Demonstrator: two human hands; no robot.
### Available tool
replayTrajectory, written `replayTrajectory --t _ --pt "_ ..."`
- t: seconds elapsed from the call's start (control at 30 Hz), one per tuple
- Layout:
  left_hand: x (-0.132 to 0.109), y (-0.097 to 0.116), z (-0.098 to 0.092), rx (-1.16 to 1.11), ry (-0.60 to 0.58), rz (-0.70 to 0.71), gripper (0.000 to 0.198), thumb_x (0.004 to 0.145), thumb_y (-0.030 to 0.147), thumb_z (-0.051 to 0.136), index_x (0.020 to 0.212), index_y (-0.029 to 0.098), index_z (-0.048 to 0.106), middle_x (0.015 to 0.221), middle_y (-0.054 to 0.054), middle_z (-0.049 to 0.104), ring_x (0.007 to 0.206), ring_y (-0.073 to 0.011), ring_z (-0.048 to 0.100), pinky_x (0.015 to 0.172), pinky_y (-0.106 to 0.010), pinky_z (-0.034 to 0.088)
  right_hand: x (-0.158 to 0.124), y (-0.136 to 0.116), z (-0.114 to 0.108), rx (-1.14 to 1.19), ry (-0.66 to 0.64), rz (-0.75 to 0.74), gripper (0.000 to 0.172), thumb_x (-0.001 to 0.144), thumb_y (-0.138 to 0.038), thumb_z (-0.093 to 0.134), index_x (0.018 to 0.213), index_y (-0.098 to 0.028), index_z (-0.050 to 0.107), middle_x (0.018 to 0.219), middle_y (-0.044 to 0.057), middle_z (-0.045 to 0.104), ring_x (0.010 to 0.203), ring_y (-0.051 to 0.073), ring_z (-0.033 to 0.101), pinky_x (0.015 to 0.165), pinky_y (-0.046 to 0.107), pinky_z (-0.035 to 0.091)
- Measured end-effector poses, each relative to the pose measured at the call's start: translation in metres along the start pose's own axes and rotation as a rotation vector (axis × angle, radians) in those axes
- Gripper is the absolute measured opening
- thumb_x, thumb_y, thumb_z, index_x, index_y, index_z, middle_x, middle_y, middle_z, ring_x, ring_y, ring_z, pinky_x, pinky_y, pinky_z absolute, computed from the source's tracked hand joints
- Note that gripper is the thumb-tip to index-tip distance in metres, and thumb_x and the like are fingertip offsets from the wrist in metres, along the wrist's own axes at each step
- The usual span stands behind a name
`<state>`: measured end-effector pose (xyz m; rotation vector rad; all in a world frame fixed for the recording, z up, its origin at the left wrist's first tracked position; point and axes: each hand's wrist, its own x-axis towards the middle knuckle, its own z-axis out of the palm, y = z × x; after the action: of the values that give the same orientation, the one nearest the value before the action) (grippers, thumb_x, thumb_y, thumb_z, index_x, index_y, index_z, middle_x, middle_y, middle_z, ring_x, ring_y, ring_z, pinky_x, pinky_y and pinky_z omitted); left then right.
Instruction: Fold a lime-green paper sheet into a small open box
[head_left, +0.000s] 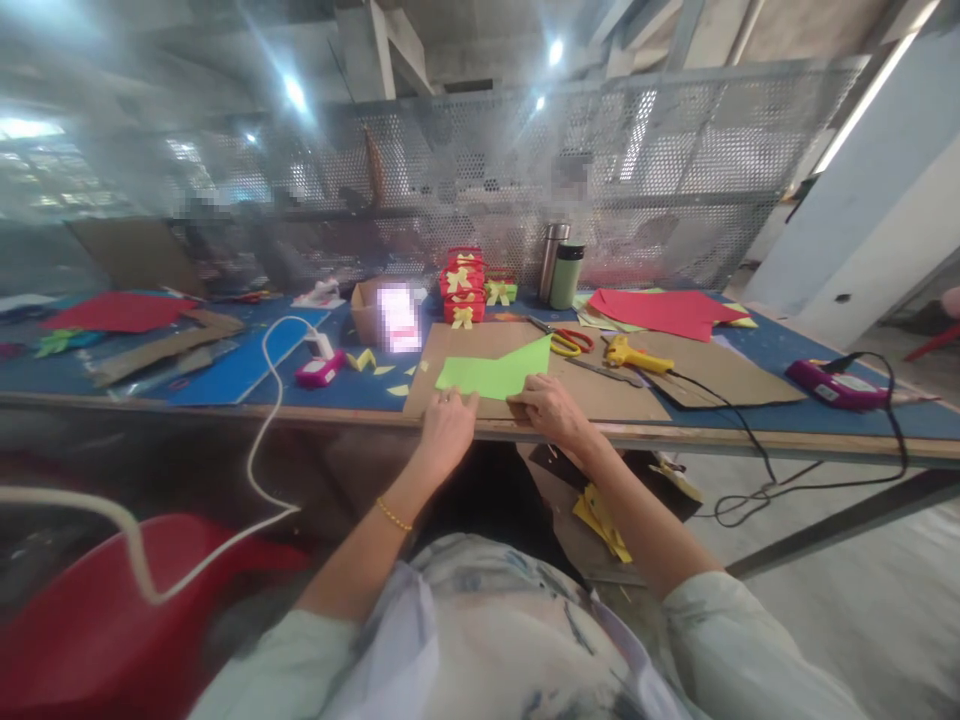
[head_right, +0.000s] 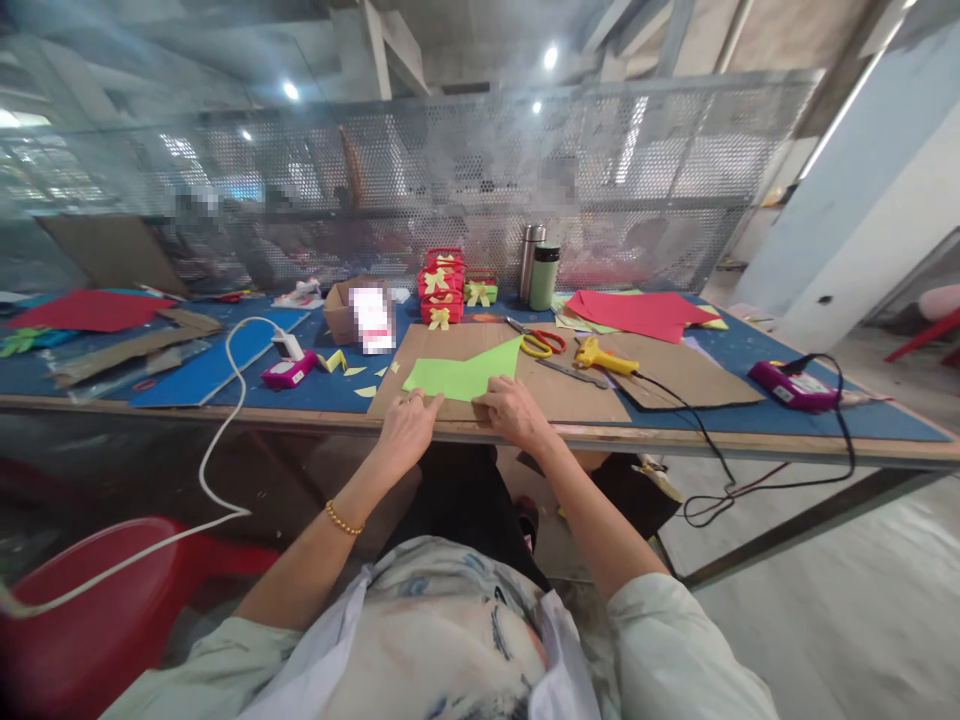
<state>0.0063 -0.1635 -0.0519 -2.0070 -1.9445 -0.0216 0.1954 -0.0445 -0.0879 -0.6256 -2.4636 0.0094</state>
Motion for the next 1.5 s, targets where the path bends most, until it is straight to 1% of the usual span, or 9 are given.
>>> replayTrajectory --t 0.17,0.33,0.43,0.63,0.77,0.87,1.07,1.27,1.5 --pt "-0.001 0.004 0.004 0.005 0.041 -0.042 0.043 0.099 0.008 0.034 0.130 0.009 0.063 0.107 -0.020 0.069 0.114 -0.0295 0.061 0.089 -0.040 0.043 -0.001 0.003 0.003 0.029 0.021 0.003 0.041 0.084 -0.001 0.049 0.100 -0.021 0.082 0.080 0.008 0.057 0.084 0.022 0.049 0.071 0.033 0.033" --pt "-0.001 0.006 0.000 -0.026 0.032 -0.079 0.043 0.098 0.007 0.033 0.126 0.012 0.066 0.118 -0.019 0.068 0.109 -0.0287 0.063 0.092 -0.041 0.042 -0.001 0.004 0.005 0.031 0.023 -0.004 0.042 0.083 -0.001 0.049 0.100 -0.020 0.083 0.078 0.009 0.057 0.082 0.023 0.049 0.071 0.034 0.034" --pt "-0.002 0.002 0.001 -0.065 0.037 -0.091 0.044 0.097 0.005 0.034 0.129 0.012 0.064 0.119 -0.018 0.068 0.108 -0.0272 0.063 0.092 -0.040 0.041 -0.002 0.004 0.004 0.031 0.022 -0.017 0.042 0.083 0.000 0.049 0.100 -0.019 0.083 0.078 0.008 0.057 0.082 0.022 0.049 0.072 0.033 0.035" --pt "-0.003 -0.013 0.009 -0.102 0.063 -0.065 0.037 0.094 0.004 0.037 0.115 0.008 0.066 0.117 -0.019 0.068 0.111 -0.0283 0.062 0.099 -0.043 0.039 -0.003 0.003 0.004 0.037 0.055 -0.025 0.044 0.080 0.001 0.048 0.099 -0.018 0.082 0.078 0.008 0.057 0.083 0.022 0.049 0.071 0.033 0.035" --pt "-0.005 -0.017 0.011 -0.121 0.083 -0.075 0.037 0.095 0.007 0.037 0.118 0.011 0.066 0.121 -0.018 0.068 0.119 -0.0277 0.060 0.108 -0.046 0.033 -0.003 0.001 0.002 0.038 0.048 -0.024 0.045 0.081 0.001 0.047 0.100 -0.019 0.082 0.078 0.008 0.057 0.083 0.023 0.049 0.072 0.034 0.034" --pt "-0.007 -0.017 0.010 -0.121 0.069 -0.071 0.040 0.096 0.007 0.035 0.122 0.011 0.065 0.121 -0.018 0.069 0.122 -0.0272 0.060 0.108 -0.045 0.034 -0.004 0.001 0.000 0.040 0.030 -0.015 0.046 0.081 0.001 0.047 0.102 -0.019 0.082 0.079 0.008 0.057 0.084 0.023 0.049 0.072 0.034 0.034" --pt "-0.007 -0.017 -0.001 -0.096 0.019 -0.101 0.043 0.099 0.009 0.032 0.125 0.014 0.066 0.120 -0.018 0.070 0.108 -0.0265 0.067 0.103 -0.046 0.038 -0.003 0.000 0.001 0.040 0.015 0.012 0.043 0.083 -0.002 0.047 0.100 -0.020 0.082 0.079 0.009 0.057 0.084 0.023 0.049 0.073 0.035 0.034" --pt "-0.006 -0.021 -0.008 -0.061 0.000 0.001 0.042 0.104 0.039 0.040 0.136 0.026 0.065 0.113 -0.017 0.075 0.129 -0.0346 0.056 0.103 -0.052 0.039 0.007 -0.006 -0.002 -0.010 -0.028 0.044 0.040 0.081 -0.002 0.049 0.096 -0.019 0.082 0.081 0.009 0.060 0.086 0.023 0.050 0.075 0.033 0.036" --pt "-0.002 -0.028 -0.005 0.006 -0.006 0.003 0.056 0.098 0.056 0.049 0.145 0.026 0.058 0.121 -0.021 0.072 0.125 -0.0358 0.060 0.103 -0.051 0.039 0.004 -0.013 -0.015 -0.057 -0.061 0.061 0.035 0.083 -0.003 0.048 0.090 -0.018 0.079 0.087 0.009 0.062 0.088 0.021 0.051 0.078 0.031 0.038"
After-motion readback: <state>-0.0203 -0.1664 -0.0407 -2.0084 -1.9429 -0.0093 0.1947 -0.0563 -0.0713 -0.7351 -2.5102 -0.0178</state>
